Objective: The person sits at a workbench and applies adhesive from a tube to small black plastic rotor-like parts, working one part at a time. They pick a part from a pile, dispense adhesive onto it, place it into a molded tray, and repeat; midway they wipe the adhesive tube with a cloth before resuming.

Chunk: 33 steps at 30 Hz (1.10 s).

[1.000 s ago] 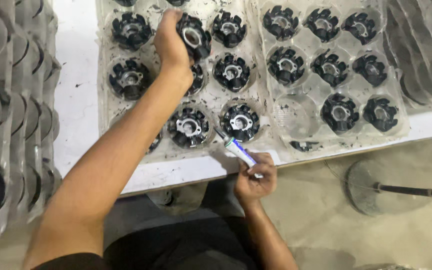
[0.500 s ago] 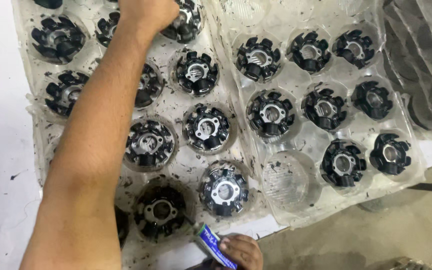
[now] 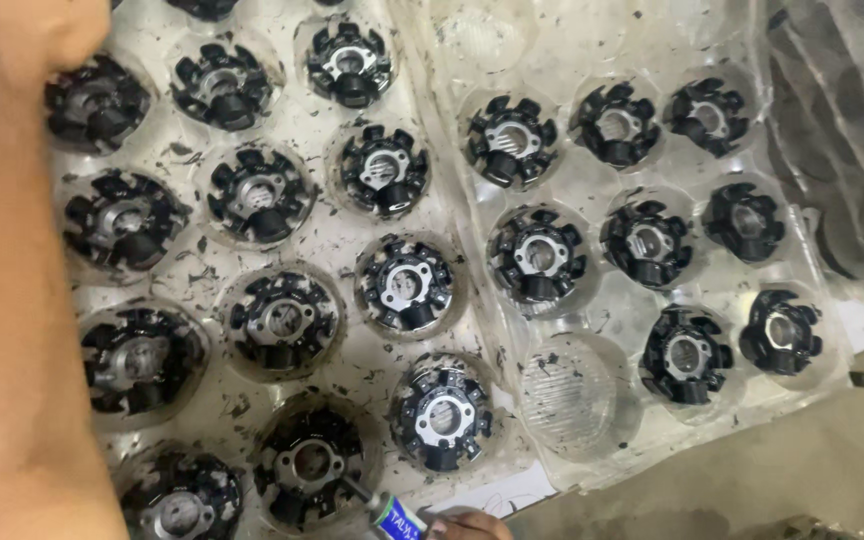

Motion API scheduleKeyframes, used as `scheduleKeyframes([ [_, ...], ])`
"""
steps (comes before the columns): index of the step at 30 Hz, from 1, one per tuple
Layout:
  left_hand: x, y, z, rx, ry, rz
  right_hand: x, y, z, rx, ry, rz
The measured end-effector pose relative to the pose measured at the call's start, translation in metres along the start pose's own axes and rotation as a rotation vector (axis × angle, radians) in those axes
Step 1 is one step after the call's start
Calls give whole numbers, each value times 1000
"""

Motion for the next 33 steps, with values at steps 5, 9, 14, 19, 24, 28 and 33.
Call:
scheduleKeyframes([
  [5,-1,-6,-10,61,-112,-33,34,58,11,-67,-25,-127],
  [9,-24,-20,-30,94,-300,-56,70,113,4,-27,-61,-320],
  [14,-66,-76,-77,194,-877,-126,103,156,-14,69,51,-504],
  [19,-134,-174,-113,314,-1478,33,110,164,-15,10,107,-453],
  [24,-154,-289,-142,133,-2123,235,95,152,-16,-175,346,50],
  [28,-120,-392,-146,213,-2503,55,83,127,-16,-281,863,573],
  [33,-81,-503,-144,281,-2739,-212,113,108,-41,-89,976,628],
])
Point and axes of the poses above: each hand's wrist, its own y-axis towards the middle knuckle, its own z-axis out of the palm, x = y × z, the point moved 6 cm from there along y, towards the middle knuckle, and after that the axes turned 3 degrees about -y, right-handed, at the moved point
